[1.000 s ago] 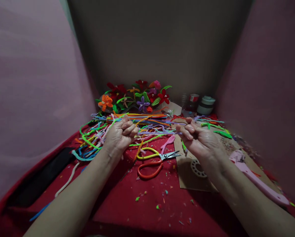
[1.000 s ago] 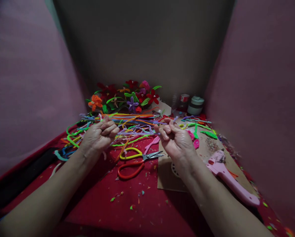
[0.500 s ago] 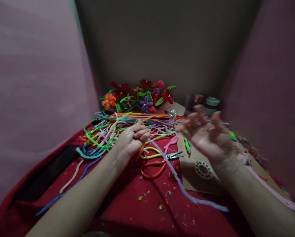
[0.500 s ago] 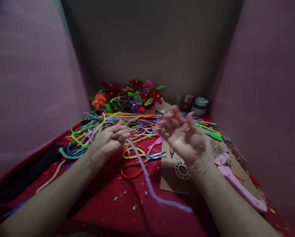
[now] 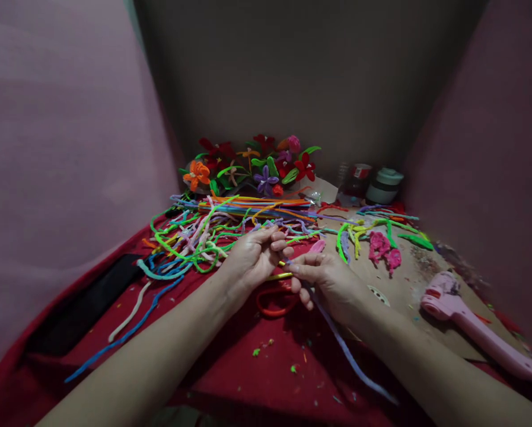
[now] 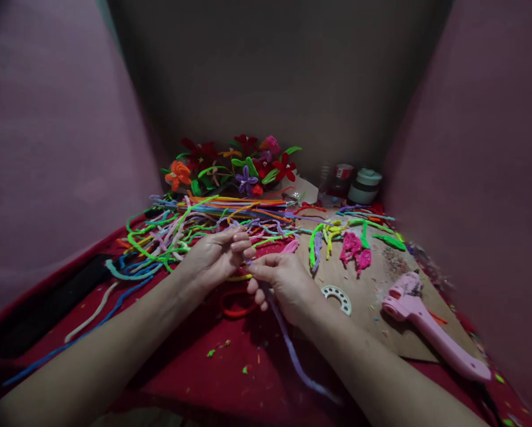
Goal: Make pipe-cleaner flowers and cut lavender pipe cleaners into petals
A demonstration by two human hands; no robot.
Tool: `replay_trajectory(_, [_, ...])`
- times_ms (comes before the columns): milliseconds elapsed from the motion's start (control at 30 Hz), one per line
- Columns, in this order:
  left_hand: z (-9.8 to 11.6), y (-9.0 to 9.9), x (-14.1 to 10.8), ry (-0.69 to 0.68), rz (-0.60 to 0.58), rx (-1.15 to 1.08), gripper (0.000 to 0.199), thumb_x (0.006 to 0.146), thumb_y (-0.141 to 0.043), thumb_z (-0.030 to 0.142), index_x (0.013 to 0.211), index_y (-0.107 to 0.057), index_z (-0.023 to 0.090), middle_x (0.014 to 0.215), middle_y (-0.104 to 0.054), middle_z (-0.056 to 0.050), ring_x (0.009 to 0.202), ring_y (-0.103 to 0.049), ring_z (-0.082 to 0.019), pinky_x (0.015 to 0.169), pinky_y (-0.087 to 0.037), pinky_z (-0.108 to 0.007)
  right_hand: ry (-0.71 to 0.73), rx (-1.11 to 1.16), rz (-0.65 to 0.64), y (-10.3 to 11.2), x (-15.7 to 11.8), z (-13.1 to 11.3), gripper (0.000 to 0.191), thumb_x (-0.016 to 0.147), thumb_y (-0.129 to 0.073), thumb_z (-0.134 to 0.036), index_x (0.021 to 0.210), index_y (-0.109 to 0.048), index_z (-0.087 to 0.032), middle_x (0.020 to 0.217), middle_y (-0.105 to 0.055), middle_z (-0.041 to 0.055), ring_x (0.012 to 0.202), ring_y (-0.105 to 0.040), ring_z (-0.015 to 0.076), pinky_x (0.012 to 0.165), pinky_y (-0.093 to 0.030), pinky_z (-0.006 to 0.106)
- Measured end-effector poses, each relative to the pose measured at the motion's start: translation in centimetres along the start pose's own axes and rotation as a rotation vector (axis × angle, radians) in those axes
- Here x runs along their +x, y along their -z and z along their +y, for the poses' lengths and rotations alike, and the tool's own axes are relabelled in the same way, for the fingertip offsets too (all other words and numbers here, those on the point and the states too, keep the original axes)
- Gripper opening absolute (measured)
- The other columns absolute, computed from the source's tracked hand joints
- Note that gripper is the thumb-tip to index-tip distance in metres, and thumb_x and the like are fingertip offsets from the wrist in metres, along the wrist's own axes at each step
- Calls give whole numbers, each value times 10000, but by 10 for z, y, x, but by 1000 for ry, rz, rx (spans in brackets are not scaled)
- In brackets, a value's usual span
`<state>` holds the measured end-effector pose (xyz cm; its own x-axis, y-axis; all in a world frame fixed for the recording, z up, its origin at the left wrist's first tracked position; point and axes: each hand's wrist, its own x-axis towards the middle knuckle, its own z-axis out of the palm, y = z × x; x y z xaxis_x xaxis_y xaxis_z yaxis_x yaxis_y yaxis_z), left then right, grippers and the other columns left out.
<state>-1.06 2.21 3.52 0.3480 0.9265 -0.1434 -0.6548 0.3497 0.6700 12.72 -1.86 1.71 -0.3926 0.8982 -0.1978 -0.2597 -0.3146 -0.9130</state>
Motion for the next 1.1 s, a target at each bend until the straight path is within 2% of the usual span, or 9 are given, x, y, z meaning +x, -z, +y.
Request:
replay_trajectory(100, [5, 4, 2, -189, 78, 220, 86, 782, -454, 90, 711, -478, 134, 645, -539, -14, 550, -540, -100, 544, -457, -243, 31, 51, 7, 5, -3, -9, 113, 673, -622, -212, 643, -570, -117, 414, -504, -46, 277, -334, 23, 281, -242, 131])
replay_trajectory(167, [12, 7, 1, -279, 104, 497, 24, 769, -505, 175, 778, -497, 154, 709, -580, -27, 615, -574, -135, 520, -440, -240, 82, 109, 30, 12, -7, -18, 96, 683, -600, -195, 735, -603, -114, 384, -449, -73, 263, -261, 15, 268, -187, 127])
replay_trajectory(233, [16, 10, -3, -241, -17, 907, 93, 744, -542, 248, 797, -520, 174, 713, -582, -18, 621, -561, -144, 509, -408, -234, 162, 191, 56, 22, -9, -26, 126, 694, -576, -190, 786, -609, -111, 392, -432, -74, 274, -243, 18, 272, -174, 131])
replay_trajectory(333, [14, 12, -13, -182, -313, 1605, 79, 669, -596, 242, 668, -540, 185, 629, -536, -2, 567, -487, -139, 515, -339, -244, 205, 273, 96, 35, -8, -29, 137, 697, -551, -165, 808, -605, -105, 416, -424, -69, 296, -226, 19, 282, -171, 133])
replay_trajectory(433, [3, 13, -21, -283, -382, 1966, 67, 631, -577, 168, 639, -517, 195, 654, -516, -15, 573, -446, -149, 519, -283, -264, 215, 291, 85, 42, -4, -23, 144, 708, -537, -166, 836, -589, -126, 410, -408, -77, 300, -210, 30, 285, -166, 138])
replay_trajectory(600, [-5, 18, -22, -219, -481, 1991, 132, 580, -516, 98, 639, -482, 211, 586, -467, 11, 471, -350, -124, 449, -210, -268, 275, 280, 74, 42, -5, -23, 142, 733, -513, -177, 859, -573, -147, 418, -390, -85, 301, -192, 33, 288, -149, 144])
replay_trajectory(800, [13, 10, -25, -47, -522, 2136, 71, 645, -456, 162, 687, -488, 211, 636, -491, 17, 523, -362, -121, 477, -246, -247, 422, 333, 191, 52, -9, -39, 100, 732, -511, -184, 806, -574, -157, 431, -431, -62, 310, -263, 37, 315, -193, 156])
replay_trajectory(900, [23, 3, -24, -25, -476, 2070, 63, 726, -439, 249, 728, -468, 194, 683, -485, 16, 587, -389, -114, 525, -297, -228, 455, 387, 277, 60, -7, -41, 85, 713, -525, -198, 765, -579, -156, 453, -458, -48, 328, -323, 43, 330, -231, 164])
replay_trajectory(1100, [23, 3, -16, -114, -258, 1602, 192, 763, -456, 353, 733, -361, 189, 631, -390, 46, 543, -372, -85, 507, -340, -206, 331, 349, 380, 51, -6, -36, 117, 664, -557, -180, 735, -618, -109, 479, -512, -25, 336, -397, 36, 329, -250, 147])
